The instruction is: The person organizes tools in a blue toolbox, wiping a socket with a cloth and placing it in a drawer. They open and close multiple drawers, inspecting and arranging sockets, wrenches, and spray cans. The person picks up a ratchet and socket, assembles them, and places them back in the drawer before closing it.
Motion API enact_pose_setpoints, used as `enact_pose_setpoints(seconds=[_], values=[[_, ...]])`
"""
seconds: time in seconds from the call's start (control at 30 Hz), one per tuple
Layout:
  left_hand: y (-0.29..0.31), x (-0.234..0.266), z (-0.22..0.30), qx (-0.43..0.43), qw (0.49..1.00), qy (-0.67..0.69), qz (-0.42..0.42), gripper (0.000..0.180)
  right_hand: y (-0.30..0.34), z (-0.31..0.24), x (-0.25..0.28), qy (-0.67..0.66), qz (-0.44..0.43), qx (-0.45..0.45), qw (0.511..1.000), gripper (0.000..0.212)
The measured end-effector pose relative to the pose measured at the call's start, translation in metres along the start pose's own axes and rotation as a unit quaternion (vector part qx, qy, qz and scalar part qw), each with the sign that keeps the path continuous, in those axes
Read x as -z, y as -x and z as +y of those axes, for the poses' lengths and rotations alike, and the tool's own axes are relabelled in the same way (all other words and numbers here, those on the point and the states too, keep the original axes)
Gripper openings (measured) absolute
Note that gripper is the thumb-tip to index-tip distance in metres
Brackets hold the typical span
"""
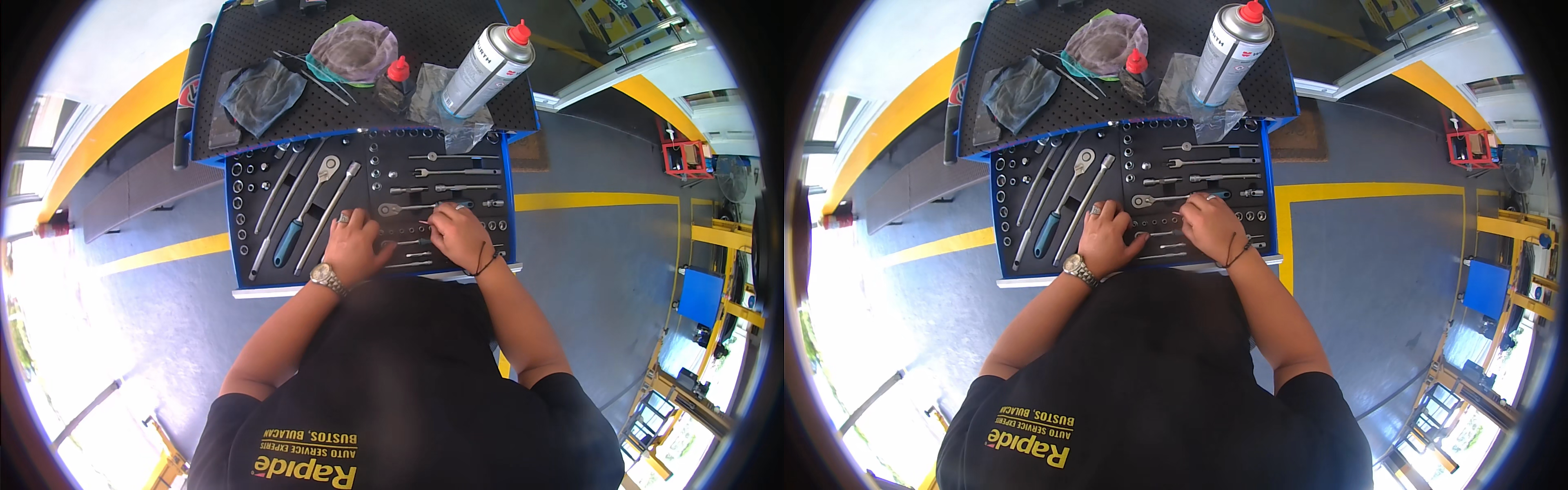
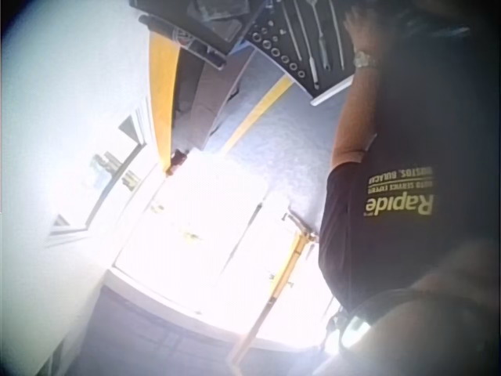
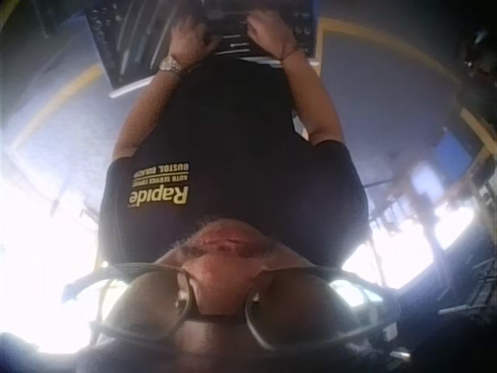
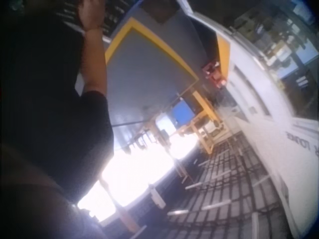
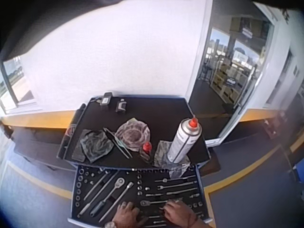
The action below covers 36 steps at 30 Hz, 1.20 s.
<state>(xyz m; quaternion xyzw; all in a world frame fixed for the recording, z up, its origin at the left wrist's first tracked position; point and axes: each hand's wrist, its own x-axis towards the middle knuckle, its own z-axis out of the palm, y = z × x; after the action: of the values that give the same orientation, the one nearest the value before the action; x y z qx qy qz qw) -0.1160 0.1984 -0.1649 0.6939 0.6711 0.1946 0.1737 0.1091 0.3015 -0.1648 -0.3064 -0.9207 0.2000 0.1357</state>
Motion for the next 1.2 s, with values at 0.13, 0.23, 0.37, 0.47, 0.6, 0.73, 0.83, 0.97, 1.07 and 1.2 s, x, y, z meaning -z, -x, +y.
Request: enact_pose_setpoints(seconds=[0.13, 0.23, 0.37, 0.47, 0.6, 0.73, 0.83, 0.97, 1.07, 1.2], values=[[0.0, 0.0, 0.001, -0.003, 1.0, -0.002, 0.004, 0.034, 0.001, -0.002, -0.002, -0.001, 0.022, 0.009, 1.0, 0.007], [0.0, 0.0, 0.0, 0.004, 1.0, -0.005, 0.001, 0.034, -0.007, -0.006, -0.006, 0.022, 0.014, 0.019, 0.999, 0.006], [0.002, -0.004, -0.003, 0.003, 1.0, -0.006, 0.002, 0.034, -0.022, -0.005, -0.001, 0.021, -0.066, 0.001, 0.998, 0.007], [0.002, -0.006, -0.007, 0.008, 1.0, 0.004, 0.005, 0.033, -0.027, 0.009, 0.003, -0.072, -0.064, -0.011, 0.995, 0.009], [0.003, -0.006, -0.008, 0.018, 1.0, 0.014, -0.001, 0.033, -0.022, 0.027, 0.012, -0.097, -0.047, -0.04, 0.993, 0.012], [0.004, -0.007, -0.01, 0.019, 1.0, 0.013, 0.003, 0.033, -0.021, 0.028, 0.011, -0.13, -0.122, -0.094, 0.979, 0.014], [0.005, -0.008, -0.011, 0.021, 1.0, 0.015, 0.001, 0.033, -0.028, 0.018, 0.007, -0.148, -0.149, -0.141, 0.967, 0.016], [0.006, -0.009, -0.012, 0.015, 1.0, 0.017, 0.008, 0.033, -0.036, 0.017, 0.006, -0.125, -0.185, -0.166, 0.96, 0.018], [0.006, -0.007, -0.01, 0.018, 1.0, 0.022, 0.008, 0.032, -0.039, 0.014, 0.003, -0.072, -0.182, -0.146, 0.97, 0.019], [0.007, -0.009, -0.009, 0.023, 0.999, 0.023, 0.01, 0.032, -0.04, 0.019, 0.002, -0.089, -0.18, -0.113, 0.973, 0.02]])
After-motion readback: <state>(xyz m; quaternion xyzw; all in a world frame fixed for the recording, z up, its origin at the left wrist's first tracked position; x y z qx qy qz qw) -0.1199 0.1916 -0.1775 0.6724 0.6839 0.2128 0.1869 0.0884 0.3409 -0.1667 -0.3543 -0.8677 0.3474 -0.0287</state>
